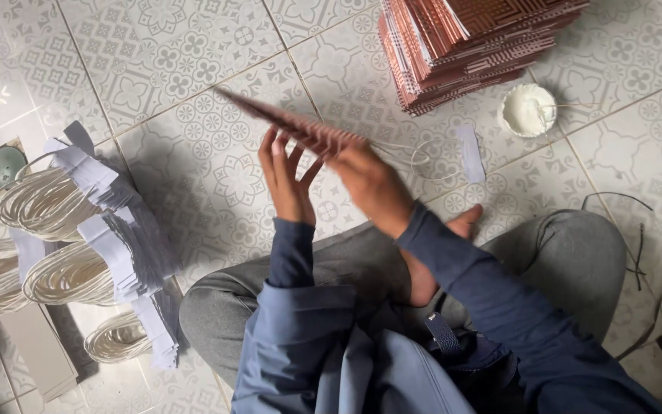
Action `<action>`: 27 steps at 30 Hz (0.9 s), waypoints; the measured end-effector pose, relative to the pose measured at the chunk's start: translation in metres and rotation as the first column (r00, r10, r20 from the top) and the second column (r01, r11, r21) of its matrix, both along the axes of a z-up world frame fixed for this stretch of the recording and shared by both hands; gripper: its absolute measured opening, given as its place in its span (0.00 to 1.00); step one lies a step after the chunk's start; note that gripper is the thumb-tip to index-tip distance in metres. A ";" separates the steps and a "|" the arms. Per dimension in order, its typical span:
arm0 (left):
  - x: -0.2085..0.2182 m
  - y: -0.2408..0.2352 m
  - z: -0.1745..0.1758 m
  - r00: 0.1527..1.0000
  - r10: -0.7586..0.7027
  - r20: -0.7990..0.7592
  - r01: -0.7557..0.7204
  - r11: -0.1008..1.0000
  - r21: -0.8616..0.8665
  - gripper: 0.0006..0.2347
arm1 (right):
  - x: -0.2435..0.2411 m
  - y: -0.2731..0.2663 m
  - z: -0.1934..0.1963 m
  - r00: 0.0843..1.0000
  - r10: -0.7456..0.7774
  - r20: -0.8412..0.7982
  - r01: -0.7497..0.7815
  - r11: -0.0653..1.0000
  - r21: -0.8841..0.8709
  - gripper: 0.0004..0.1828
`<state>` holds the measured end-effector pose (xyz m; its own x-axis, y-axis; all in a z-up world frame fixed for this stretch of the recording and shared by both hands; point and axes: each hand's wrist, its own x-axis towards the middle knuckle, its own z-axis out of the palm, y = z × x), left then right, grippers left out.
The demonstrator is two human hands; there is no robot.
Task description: The person sits on the floor and assembles patterned gift bags by applying glue to white paper strips and attaching them to the bag handles. They use a small stick to spread the adhesive and press the strips onto the bags, stacking the finished items.
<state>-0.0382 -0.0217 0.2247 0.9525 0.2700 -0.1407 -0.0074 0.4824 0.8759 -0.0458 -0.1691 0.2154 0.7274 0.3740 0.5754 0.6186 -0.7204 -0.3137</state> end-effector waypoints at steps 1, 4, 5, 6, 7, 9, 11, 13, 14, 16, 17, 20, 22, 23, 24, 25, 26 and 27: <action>-0.008 0.003 -0.007 1.000 -0.006 0.006 0.006 1.000 -0.002 0.24 | -0.010 0.004 -0.016 1.000 -0.006 0.006 0.006 1.000 -0.002 0.15; -0.031 0.014 -0.056 0.983 0.047 -0.178 -0.044 0.999 0.021 0.29 | -0.039 0.012 -0.050 0.992 0.107 -0.061 -0.113 0.989 -0.100 0.10; -0.038 0.020 -0.089 0.966 0.053 -0.252 -0.055 0.998 0.001 0.36 | -0.050 0.012 -0.052 0.933 0.180 -0.311 -0.166 0.983 0.073 0.12; -0.046 0.025 -0.123 0.944 0.058 -0.324 -0.068 0.998 -0.019 0.43 | -0.060 0.011 -0.053 0.805 0.280 -0.523 -0.168 0.953 0.251 0.14; -0.050 0.036 -0.169 0.943 0.055 -0.327 -0.066 0.998 -0.023 0.43 | -0.058 0.002 -0.050 0.804 0.276 -0.526 -0.165 0.954 0.248 0.14; -0.060 0.058 -0.263 0.946 0.175 -0.273 0.064 0.726 0.685 0.44 | -0.054 -0.015 -0.045 0.758 0.251 -0.602 0.033 0.907 0.420 0.14; -0.049 0.039 -0.215 0.986 0.164 -0.027 -0.050 0.445 0.894 0.38 | -0.021 -0.063 -0.067 0.827 0.021 -0.562 0.183 0.935 0.304 0.12; -0.042 0.022 -0.185 0.977 0.068 0.203 -0.210 0.119 0.970 0.34 | 0.007 -0.128 -0.119 0.850 -0.206 -0.485 0.338 0.919 0.202 0.10; -0.041 0.013 -0.178 0.987 -0.062 0.151 -0.148 0.052 0.988 0.33 | 0.021 -0.165 -0.156 0.825 -0.320 -0.465 0.395 0.916 0.070 0.15; -0.036 -0.002 -0.175 0.979 -0.186 0.082 -0.089 -0.028 0.996 0.33 | 0.046 -0.204 -0.195 0.794 -0.425 -0.435 0.446 0.893 -0.059 0.20; -0.033 -0.010 -0.178 0.972 -0.227 -0.057 0.047 -0.048 0.998 0.28 | 0.049 -0.213 -0.201 0.674 -0.489 -0.554 0.517 0.848 -0.119 0.17; -0.025 -0.024 -0.183 0.941 -0.267 -0.210 0.193 -0.090 0.977 0.17 | 0.046 -0.203 -0.168 0.480 -0.500 -0.721 0.623 0.773 -0.121 0.12; -0.020 -0.028 -0.196 0.933 -0.279 -0.229 0.206 -0.112 0.972 0.12 | 0.033 -0.193 -0.136 0.422 -0.452 -0.786 0.679 0.732 -0.056 0.08; -0.017 -0.029 -0.209 0.952 -0.262 -0.161 0.139 -0.099 0.985 0.09 | 0.025 -0.192 -0.123 0.452 -0.381 -0.806 0.656 0.755 0.011 0.07; -0.015 -0.030 -0.221 0.965 -0.245 -0.091 0.071 -0.087 0.994 0.07 | 0.016 -0.191 -0.111 0.480 -0.309 -0.821 0.631 0.772 0.078 0.09; -0.014 -0.030 -0.215 0.965 -0.244 -0.093 0.073 -0.090 0.993 0.07 | 0.007 -0.186 -0.092 0.479 -0.306 -0.823 0.631 0.772 0.080 0.09; -0.013 -0.030 -0.208 0.967 -0.241 -0.084 0.059 -0.106 0.993 0.12 | -0.002 -0.182 -0.072 0.520 -0.259 -0.814 0.592 0.796 0.125 0.14; -0.013 -0.030 -0.201 0.969 -0.237 -0.073 0.045 -0.121 0.992 0.19 | -0.011 -0.178 -0.053 0.560 -0.211 -0.801 0.549 0.818 0.168 0.21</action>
<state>-0.0510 -0.0517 0.0241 0.9692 -0.1228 0.2133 -0.1991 -0.9007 0.3860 -0.0571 -0.3470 0.1628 0.9696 -0.1550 -0.1892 -0.2439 -0.5528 -0.7969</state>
